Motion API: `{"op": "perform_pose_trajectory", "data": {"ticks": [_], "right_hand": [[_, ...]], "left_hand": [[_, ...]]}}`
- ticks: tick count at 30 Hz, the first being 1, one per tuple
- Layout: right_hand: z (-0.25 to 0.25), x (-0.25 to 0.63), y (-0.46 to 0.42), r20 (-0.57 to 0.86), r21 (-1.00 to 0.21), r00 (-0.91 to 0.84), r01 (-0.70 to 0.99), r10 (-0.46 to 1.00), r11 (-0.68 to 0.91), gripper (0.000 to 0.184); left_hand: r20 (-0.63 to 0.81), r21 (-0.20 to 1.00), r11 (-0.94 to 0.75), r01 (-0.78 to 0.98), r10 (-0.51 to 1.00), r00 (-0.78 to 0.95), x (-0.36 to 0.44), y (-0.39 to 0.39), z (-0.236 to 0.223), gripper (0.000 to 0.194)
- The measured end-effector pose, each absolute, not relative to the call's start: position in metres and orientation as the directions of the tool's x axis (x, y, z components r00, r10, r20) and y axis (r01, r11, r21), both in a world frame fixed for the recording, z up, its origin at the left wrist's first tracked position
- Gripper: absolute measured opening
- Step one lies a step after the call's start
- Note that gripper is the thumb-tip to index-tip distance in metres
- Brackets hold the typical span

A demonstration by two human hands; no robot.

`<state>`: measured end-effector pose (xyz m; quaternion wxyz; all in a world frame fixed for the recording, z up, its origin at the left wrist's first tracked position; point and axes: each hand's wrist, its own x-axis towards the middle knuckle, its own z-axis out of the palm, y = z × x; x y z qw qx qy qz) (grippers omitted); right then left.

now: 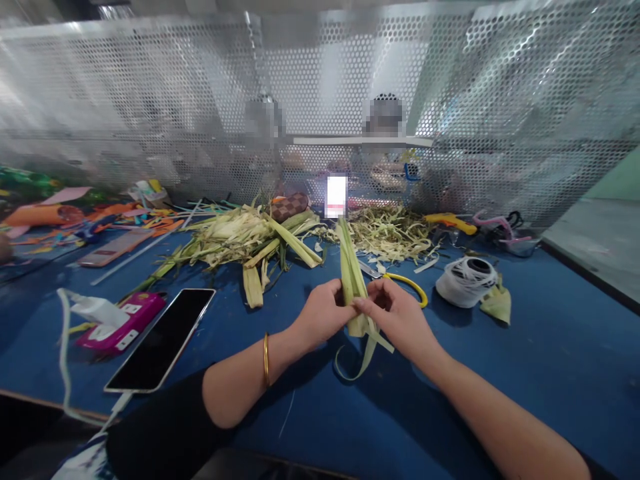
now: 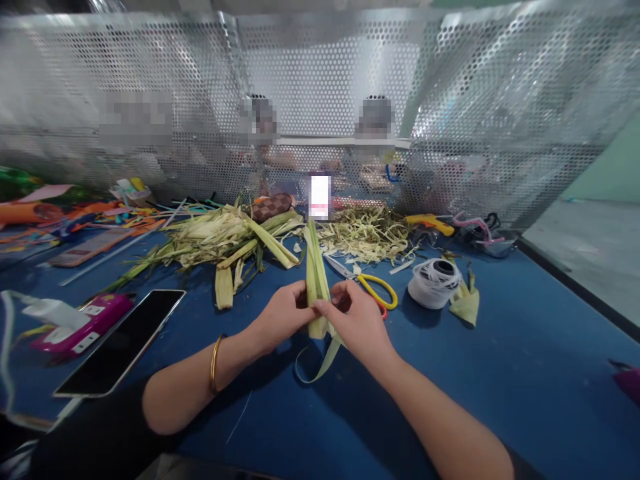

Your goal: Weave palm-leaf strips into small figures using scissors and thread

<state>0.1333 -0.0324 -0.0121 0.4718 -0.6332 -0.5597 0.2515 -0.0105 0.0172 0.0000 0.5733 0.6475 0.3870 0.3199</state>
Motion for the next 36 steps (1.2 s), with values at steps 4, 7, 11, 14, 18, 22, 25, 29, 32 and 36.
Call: {"op": "perform_pose_trajectory", "data": {"ticks": [4, 7, 11, 14, 18, 22, 25, 29, 32, 36], "right_hand": [[-0.012, 0.137, -0.031, 0.220, -0.910, 0.266, 0.402, 0.939, 0.099, 0.020], [-0.011, 0.137, -0.032, 0.177, -0.938, 0.261, 0.335, 0.949, 0.083, 0.020], [-0.009, 0.131, -0.034, 0.180, -0.944, 0.199, 0.309, 0.963, 0.112, 0.018], [-0.007, 0.130, -0.035, 0.174, -0.953, 0.198, 0.280, 0.965, 0.115, 0.017], [-0.003, 0.133, -0.035, 0.153, -0.973, 0.253, 0.205, 0.955, 0.101, 0.018], [-0.001, 0.135, -0.035, 0.144, -0.986, 0.304, 0.121, 0.942, 0.112, 0.018], [-0.001, 0.136, -0.035, 0.104, -0.995, 0.324, 0.032, 0.940, 0.099, 0.022], [-0.002, 0.135, -0.035, 0.032, -0.998, 0.298, -0.045, 0.954, 0.048, 0.025], [-0.002, 0.133, -0.035, 0.013, -1.000, 0.237, -0.019, 0.971, 0.018, 0.029], [-0.006, 0.131, -0.035, 0.075, -0.980, 0.217, 0.194, 0.973, 0.033, 0.023]], "left_hand": [[-0.061, 0.993, -0.006, 0.121, 0.841, 0.538, -0.010, 0.017, -0.001, 0.026], [-0.111, 0.994, 0.092, 0.061, 0.842, 0.528, -0.010, 0.016, 0.001, 0.028], [-0.119, 0.989, 0.144, -0.017, 0.871, 0.477, -0.008, 0.016, 0.006, 0.037], [-0.178, 0.970, 0.234, -0.069, 0.870, 0.460, -0.009, 0.017, 0.006, 0.032], [-0.221, 0.947, 0.296, -0.123, 0.880, 0.420, -0.011, 0.021, 0.005, 0.022], [-0.190, 0.958, 0.260, -0.119, 0.890, 0.414, -0.012, 0.023, 0.005, 0.018], [-0.179, 0.954, 0.263, -0.145, 0.886, 0.428, -0.012, 0.025, 0.005, 0.021], [-0.136, 0.957, 0.237, -0.164, 0.873, 0.469, -0.012, 0.026, 0.004, 0.028], [-0.102, 0.974, 0.188, -0.129, 0.866, 0.490, -0.012, 0.022, 0.005, 0.026], [-0.077, 0.993, 0.110, -0.047, 0.888, 0.453, -0.010, 0.018, 0.006, 0.025]]}}
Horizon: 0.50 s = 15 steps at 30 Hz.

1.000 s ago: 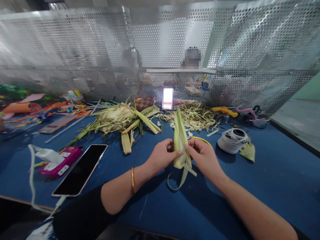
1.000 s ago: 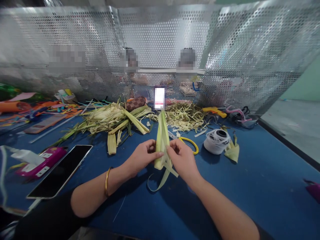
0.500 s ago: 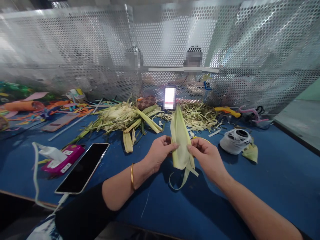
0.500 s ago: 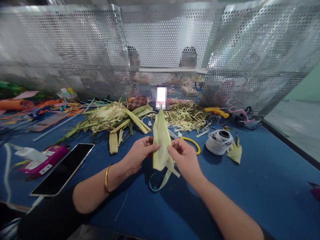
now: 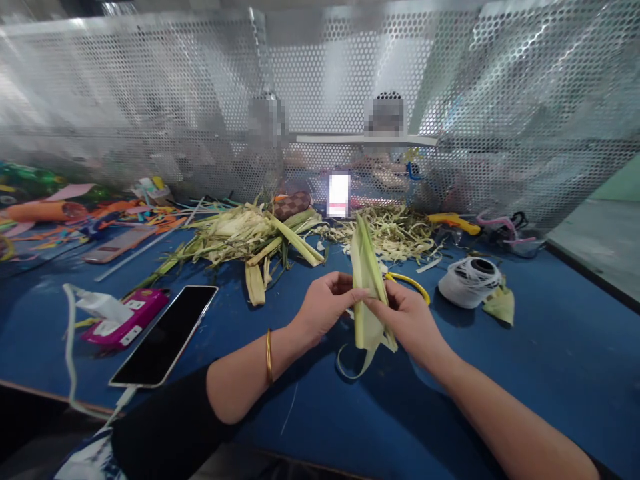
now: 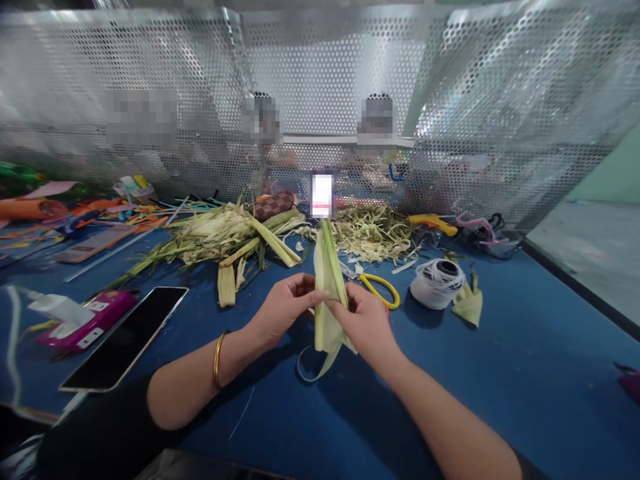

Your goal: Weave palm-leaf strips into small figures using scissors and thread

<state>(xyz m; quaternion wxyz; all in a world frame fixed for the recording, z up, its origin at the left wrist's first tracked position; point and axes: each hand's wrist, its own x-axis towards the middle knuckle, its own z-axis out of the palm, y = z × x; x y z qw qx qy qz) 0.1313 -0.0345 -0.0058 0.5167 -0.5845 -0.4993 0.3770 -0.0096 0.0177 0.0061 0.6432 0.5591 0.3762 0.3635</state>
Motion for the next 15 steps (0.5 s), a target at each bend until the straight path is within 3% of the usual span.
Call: {"op": "perform_pose_trajectory", "data": {"ticks": [8, 11, 15], "right_hand": [[-0.0103, 0.1290, -0.0395, 0.282, -0.760, 0.233, 0.647, 0.931, 0.069, 0.012], [-0.0090, 0.1273, -0.0403, 0.303, -0.739, 0.227, 0.669, 0.926, 0.077, 0.010], [-0.0094, 0.1291, -0.0389, 0.287, -0.771, 0.237, 0.633, 0.928, 0.076, 0.009]], "left_hand": [[0.030, 0.997, -0.048, 0.067, 0.966, 0.257, -0.0099, 0.0227, 0.0039, 0.013], [0.090, 0.990, -0.112, 0.083, 0.968, 0.236, -0.0103, 0.0234, 0.0036, 0.011], [0.047, 0.997, -0.062, 0.047, 0.962, 0.270, -0.0107, 0.0232, 0.0052, 0.007]]}}
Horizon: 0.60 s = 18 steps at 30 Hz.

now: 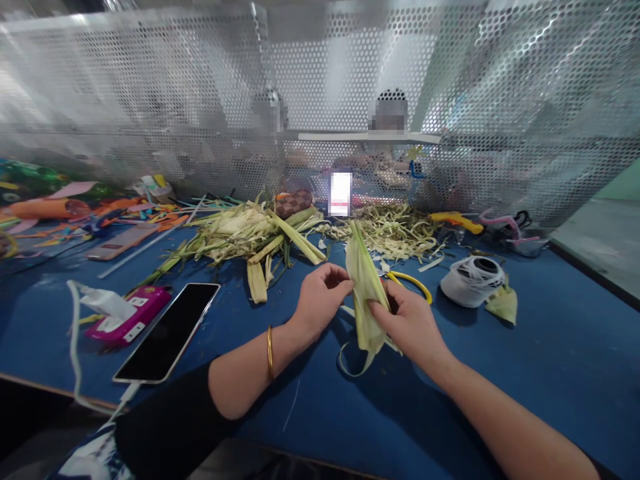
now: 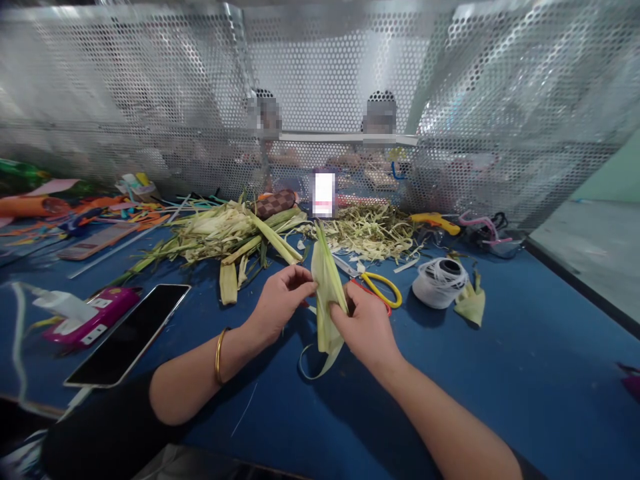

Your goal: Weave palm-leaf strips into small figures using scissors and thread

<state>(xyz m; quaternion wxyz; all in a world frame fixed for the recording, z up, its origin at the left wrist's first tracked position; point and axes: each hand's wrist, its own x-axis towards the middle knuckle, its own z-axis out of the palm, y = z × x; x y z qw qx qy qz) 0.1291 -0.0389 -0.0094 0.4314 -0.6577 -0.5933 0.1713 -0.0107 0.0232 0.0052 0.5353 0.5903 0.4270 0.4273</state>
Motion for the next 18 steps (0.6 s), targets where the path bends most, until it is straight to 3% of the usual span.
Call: {"op": "perform_pose_trajectory", "data": {"ticks": [4, 9, 18], "right_hand": [[-0.009, 0.136, -0.037, 0.257, -0.813, 0.298, 0.581, 0.919, 0.039, 0.012], [-0.007, 0.142, -0.034, 0.161, -0.926, 0.342, 0.376, 0.926, 0.023, 0.019], [0.001, 0.139, -0.036, 0.161, -0.947, 0.409, 0.321, 0.898, 0.023, 0.020]], "left_hand": [[-0.039, 0.988, 0.084, -0.132, 0.950, 0.309, -0.013, 0.025, 0.008, 0.010], [-0.150, 0.905, 0.277, -0.322, 0.918, 0.367, -0.016, 0.028, 0.012, 0.013], [-0.259, 0.834, 0.387, -0.394, 0.904, 0.340, -0.015, 0.034, 0.009, 0.014]]}}
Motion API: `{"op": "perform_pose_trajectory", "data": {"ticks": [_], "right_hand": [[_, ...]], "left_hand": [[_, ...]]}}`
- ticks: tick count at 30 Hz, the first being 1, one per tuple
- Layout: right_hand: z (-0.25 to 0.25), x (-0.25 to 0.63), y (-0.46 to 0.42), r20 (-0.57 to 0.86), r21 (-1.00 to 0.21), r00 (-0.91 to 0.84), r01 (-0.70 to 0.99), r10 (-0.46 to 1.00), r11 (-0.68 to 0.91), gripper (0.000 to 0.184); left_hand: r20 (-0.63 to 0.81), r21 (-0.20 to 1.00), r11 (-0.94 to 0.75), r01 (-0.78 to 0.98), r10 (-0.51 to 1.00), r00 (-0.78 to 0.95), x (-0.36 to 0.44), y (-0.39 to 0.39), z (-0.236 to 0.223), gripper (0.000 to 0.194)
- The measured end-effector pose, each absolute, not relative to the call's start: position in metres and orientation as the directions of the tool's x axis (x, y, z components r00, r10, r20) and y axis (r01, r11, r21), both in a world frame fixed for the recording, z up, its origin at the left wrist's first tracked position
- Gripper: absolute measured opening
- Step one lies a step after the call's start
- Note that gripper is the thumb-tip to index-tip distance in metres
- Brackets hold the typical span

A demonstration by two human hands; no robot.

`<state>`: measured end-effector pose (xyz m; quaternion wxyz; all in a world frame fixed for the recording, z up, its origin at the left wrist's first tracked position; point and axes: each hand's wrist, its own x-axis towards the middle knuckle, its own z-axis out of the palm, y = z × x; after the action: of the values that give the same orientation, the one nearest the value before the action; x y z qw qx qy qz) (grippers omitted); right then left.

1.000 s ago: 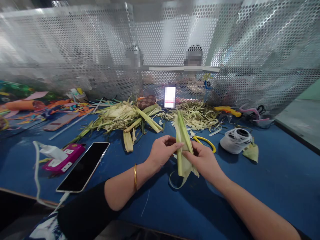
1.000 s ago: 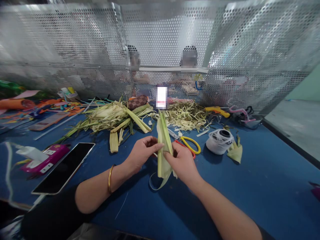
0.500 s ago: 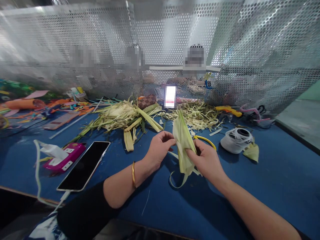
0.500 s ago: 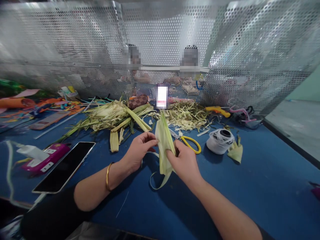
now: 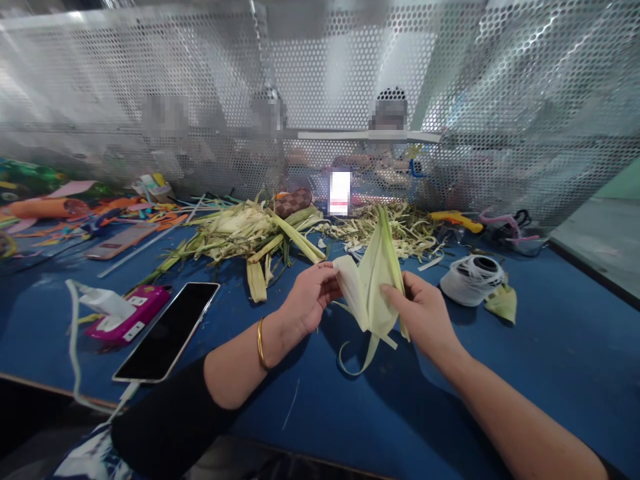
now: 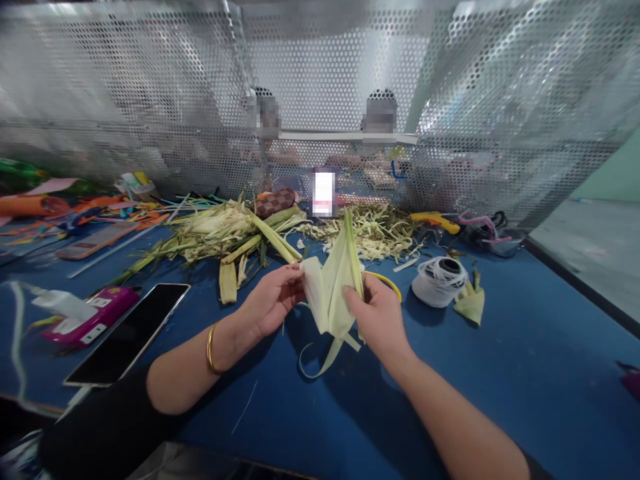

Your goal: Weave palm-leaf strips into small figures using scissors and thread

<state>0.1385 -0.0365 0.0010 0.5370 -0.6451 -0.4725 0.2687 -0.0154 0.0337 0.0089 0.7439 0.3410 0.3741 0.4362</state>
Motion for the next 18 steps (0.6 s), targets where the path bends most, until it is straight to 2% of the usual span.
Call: {"op": "perform_pose_trajectory", "data": {"ticks": [7, 12, 14, 18], "right_hand": [[-0.008, 0.147, -0.034, 0.173, -0.941, 0.461, 0.339, 0.870, 0.007, 0.021], [-0.012, 0.156, -0.030, 0.113, -0.974, 0.501, 0.225, 0.858, -0.003, 0.021], [-0.011, 0.159, -0.028, 0.102, -0.981, 0.532, 0.196, 0.841, -0.005, 0.021], [-0.004, 0.162, -0.027, 0.145, -0.989, 0.627, 0.110, 0.766, 0.097, 0.018]], "left_hand": [[-0.191, 0.875, 0.242, -0.418, 0.968, 0.160, -0.015, 0.036, 0.013, 0.046], [-0.157, 0.916, 0.175, -0.360, 0.984, 0.080, -0.019, 0.042, 0.011, 0.067], [-0.141, 0.925, 0.149, -0.349, 0.989, 0.048, -0.021, 0.047, 0.008, 0.061], [-0.068, 0.952, 0.068, -0.298, 0.998, 0.011, -0.026, 0.053, 0.008, 0.030]]}}
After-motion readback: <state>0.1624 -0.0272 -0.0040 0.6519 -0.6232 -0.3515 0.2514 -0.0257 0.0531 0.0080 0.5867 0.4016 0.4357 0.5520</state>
